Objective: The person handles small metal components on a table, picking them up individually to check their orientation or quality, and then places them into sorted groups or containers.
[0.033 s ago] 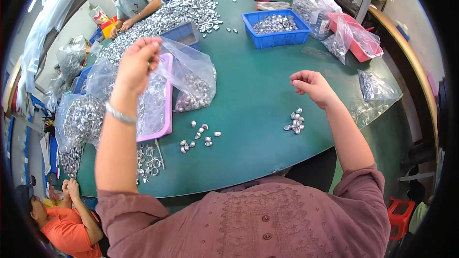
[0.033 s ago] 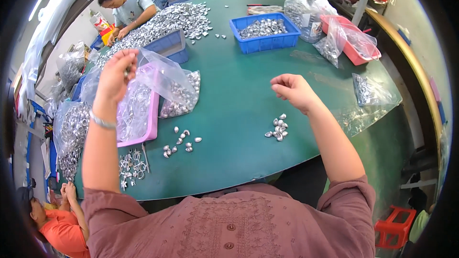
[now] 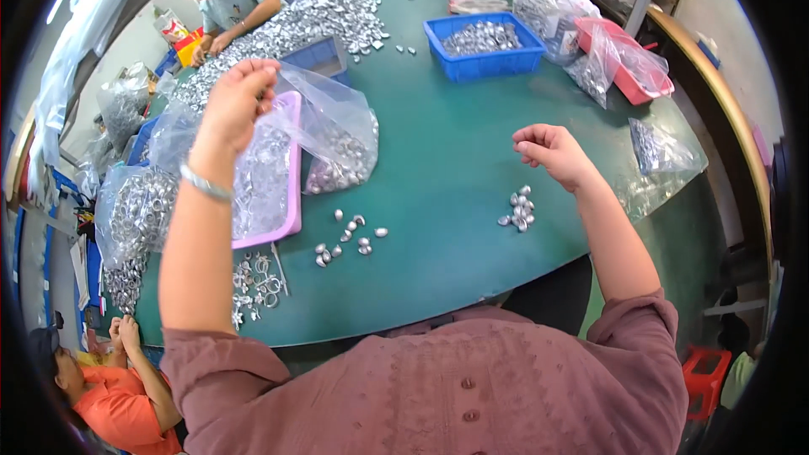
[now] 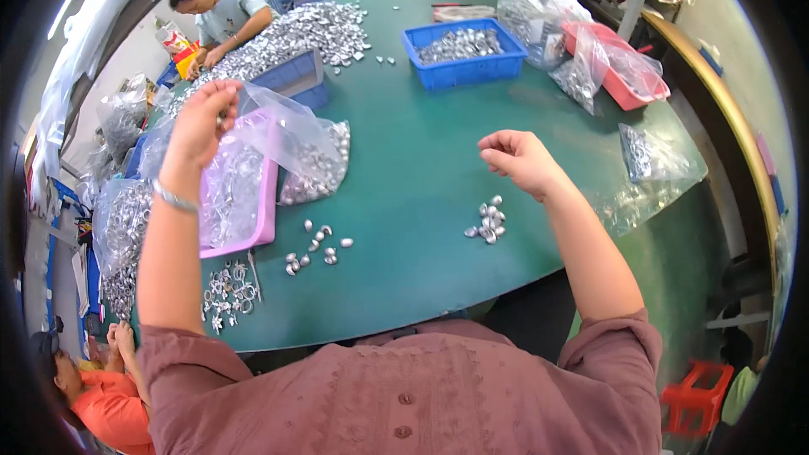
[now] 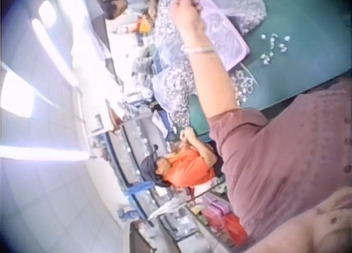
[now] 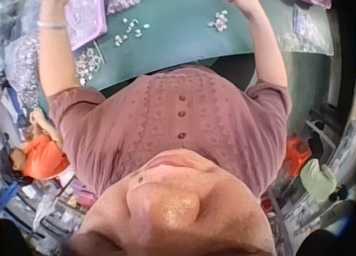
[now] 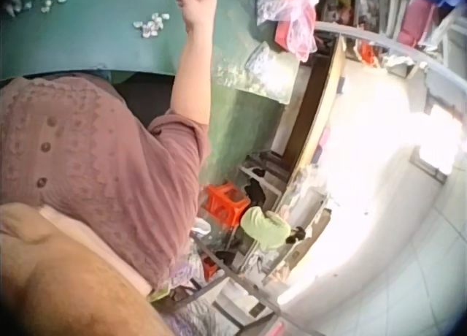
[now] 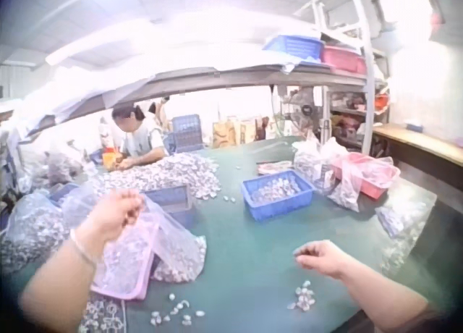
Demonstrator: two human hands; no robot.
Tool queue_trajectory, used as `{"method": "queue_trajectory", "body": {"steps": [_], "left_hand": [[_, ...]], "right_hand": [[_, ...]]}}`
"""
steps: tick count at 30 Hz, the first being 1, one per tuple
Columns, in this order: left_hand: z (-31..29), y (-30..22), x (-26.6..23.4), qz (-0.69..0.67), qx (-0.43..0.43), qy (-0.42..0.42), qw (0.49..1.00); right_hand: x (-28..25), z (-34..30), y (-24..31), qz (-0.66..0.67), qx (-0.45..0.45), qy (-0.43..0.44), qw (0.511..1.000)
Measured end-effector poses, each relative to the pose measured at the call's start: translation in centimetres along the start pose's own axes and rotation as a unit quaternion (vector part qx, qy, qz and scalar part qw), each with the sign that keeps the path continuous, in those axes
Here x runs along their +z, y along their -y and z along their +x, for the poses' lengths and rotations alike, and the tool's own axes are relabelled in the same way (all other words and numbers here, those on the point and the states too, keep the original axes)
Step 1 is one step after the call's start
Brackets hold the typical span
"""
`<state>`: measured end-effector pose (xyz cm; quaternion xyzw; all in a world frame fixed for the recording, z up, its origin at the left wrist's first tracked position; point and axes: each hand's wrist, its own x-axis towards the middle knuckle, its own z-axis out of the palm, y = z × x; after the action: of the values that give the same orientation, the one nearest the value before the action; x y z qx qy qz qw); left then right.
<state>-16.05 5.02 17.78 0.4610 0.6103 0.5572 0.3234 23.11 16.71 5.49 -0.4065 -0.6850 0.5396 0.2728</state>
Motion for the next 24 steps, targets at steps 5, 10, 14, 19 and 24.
{"method": "queue_trajectory", "body": {"steps": [5,10,14,19,24], "left_hand": [[4.3,1.7,1.0,0.198,-0.087,0.122,0.969],[4.1,1.6,3.4,0.213,-0.099,0.142,0.962],[2.8,0.5,3.5,0.287,-0.099,0.128,0.944],[0.3,0.7,3.2,0.356,0.175,0.010,0.918],[-8.0,1.5,11.3,0.281,0.322,0.038,0.903]], "right_hand": [[-2.0,-3.4,-1.6,-0.171,-0.064,0.036,0.983],[-2.1,-6.0,-2.5,-0.347,-0.123,0.081,0.926],[-0.1,-7.1,-2.3,-0.325,-0.165,0.029,0.931],[3.6,-7.0,-2.0,-0.397,-0.237,0.009,0.887],[4.2,-7.1,-3.2,-0.388,-0.278,-0.027,0.878]]}}
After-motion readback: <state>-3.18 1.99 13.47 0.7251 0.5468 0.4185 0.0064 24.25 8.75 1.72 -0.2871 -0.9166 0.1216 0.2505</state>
